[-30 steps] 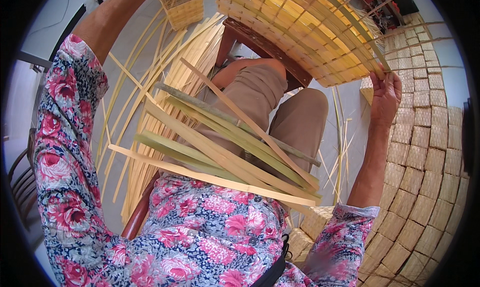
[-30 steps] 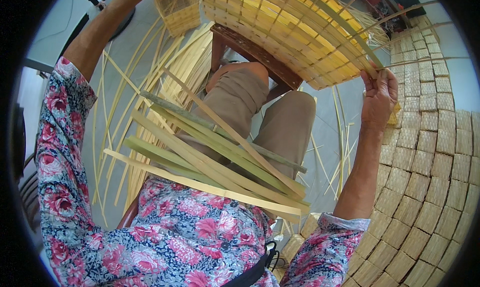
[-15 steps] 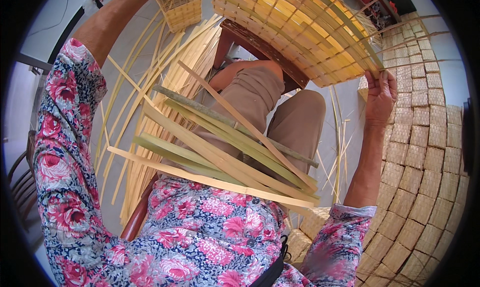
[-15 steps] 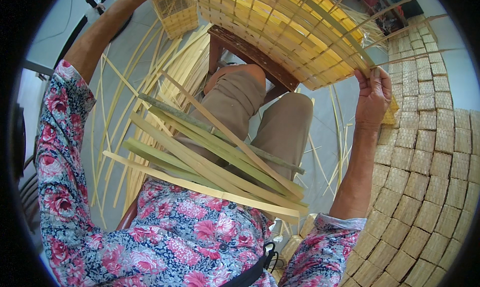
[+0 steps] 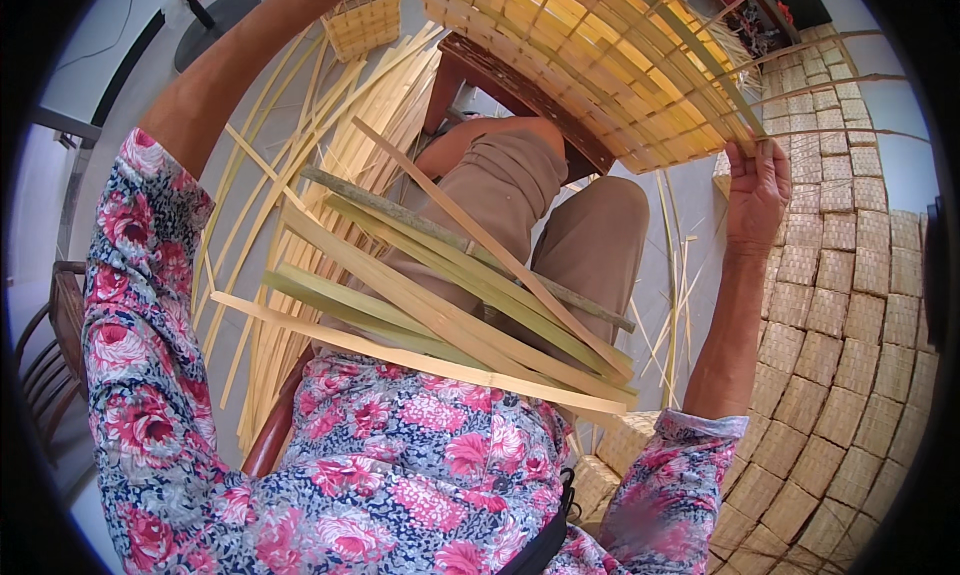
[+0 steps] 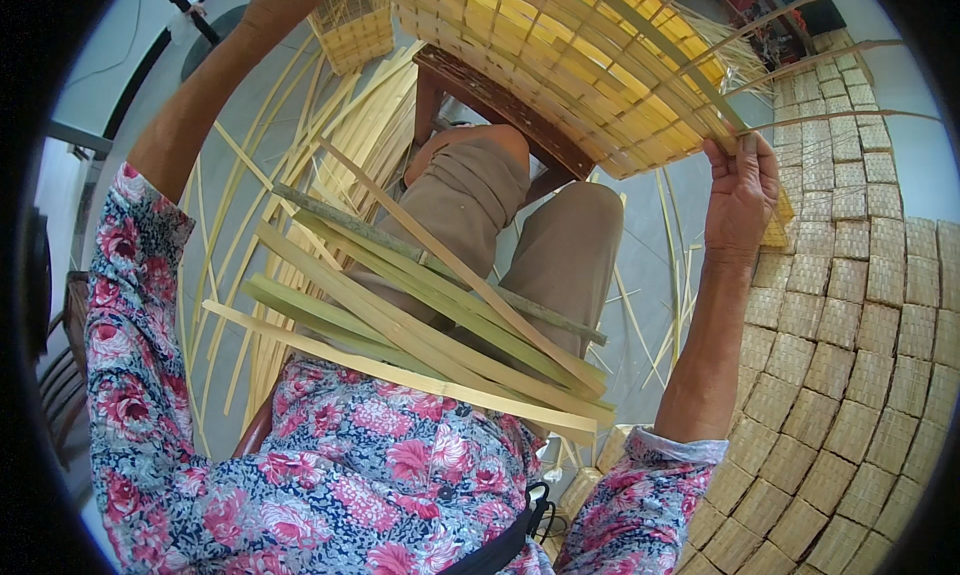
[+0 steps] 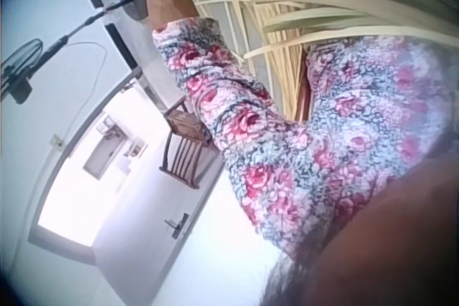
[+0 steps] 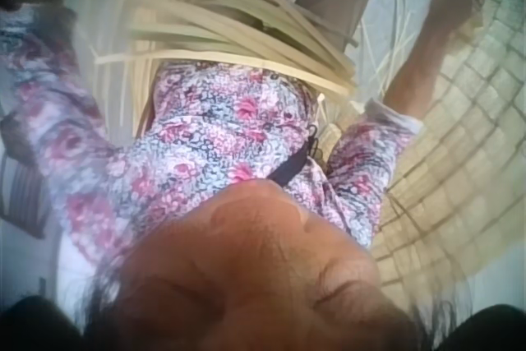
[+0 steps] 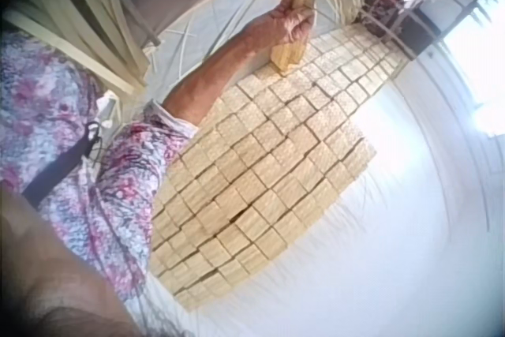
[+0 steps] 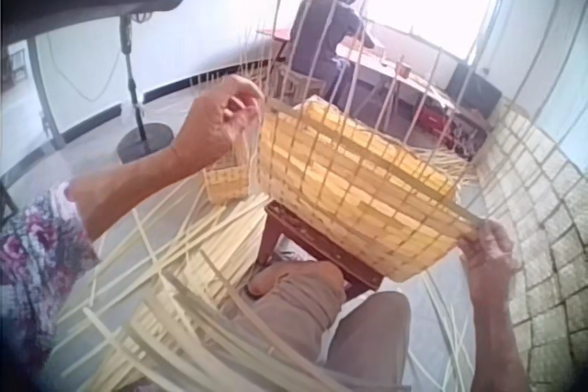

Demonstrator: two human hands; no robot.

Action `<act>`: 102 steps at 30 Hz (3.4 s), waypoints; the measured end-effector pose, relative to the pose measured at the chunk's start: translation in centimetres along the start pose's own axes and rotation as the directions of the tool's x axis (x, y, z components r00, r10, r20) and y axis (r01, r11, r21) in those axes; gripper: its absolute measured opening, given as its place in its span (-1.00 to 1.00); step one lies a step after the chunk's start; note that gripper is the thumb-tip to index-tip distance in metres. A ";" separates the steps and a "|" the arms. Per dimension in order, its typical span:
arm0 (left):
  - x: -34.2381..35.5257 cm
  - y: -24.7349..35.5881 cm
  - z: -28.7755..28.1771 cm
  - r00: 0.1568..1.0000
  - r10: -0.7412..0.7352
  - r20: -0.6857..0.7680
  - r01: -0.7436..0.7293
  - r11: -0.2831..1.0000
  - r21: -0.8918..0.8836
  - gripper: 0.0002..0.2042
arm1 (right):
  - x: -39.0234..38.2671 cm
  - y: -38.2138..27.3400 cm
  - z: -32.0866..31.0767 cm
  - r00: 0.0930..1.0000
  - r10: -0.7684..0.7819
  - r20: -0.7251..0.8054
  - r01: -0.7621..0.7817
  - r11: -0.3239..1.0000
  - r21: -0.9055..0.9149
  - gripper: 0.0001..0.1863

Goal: The person weaves a rectangular basket using thin bamboo strips, interlacing them through the vertical frame. They repeatedly insert and pull strips through the structure, adjusting alignment and tension by hand.

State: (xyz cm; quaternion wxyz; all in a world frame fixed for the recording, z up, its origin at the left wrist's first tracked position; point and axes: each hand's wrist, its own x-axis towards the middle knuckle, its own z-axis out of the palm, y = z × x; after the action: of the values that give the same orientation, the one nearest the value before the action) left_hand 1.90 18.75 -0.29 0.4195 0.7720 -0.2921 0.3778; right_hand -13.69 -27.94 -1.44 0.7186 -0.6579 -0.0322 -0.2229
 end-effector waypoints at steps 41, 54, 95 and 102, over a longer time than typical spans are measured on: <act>0.9 7.7 6.5 0.960 0.209 0.185 -0.184 0.973 -0.143 -0.84 | -1.4 0.7 0.3 1.000 -0.024 -0.020 0.026 0.996 0.089 -0.82; 1.8 7.9 7.5 0.958 0.189 0.216 -0.186 0.982 -0.036 -0.88 | -1.5 0.5 0.6 0.999 -0.016 -0.031 0.020 0.994 0.108 -0.82; -1.8 7.5 5.6 0.943 0.306 0.135 -0.327 0.927 0.185 -0.58 | -1.4 0.4 1.6 0.996 -0.019 -0.087 0.023 0.999 0.038 -0.85; -1.8 7.5 6.0 0.951 0.270 0.150 -0.292 0.943 0.157 -0.59 | -1.9 0.4 1.4 0.994 -0.023 -0.103 0.023 1.000 -0.003 -0.86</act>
State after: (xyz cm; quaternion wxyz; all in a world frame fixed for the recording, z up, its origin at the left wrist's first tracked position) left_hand -2.84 10.19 -0.79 0.2714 0.7789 -0.3905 0.4089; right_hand -14.87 -26.11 -2.29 0.7163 -0.6455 -0.0024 -0.2650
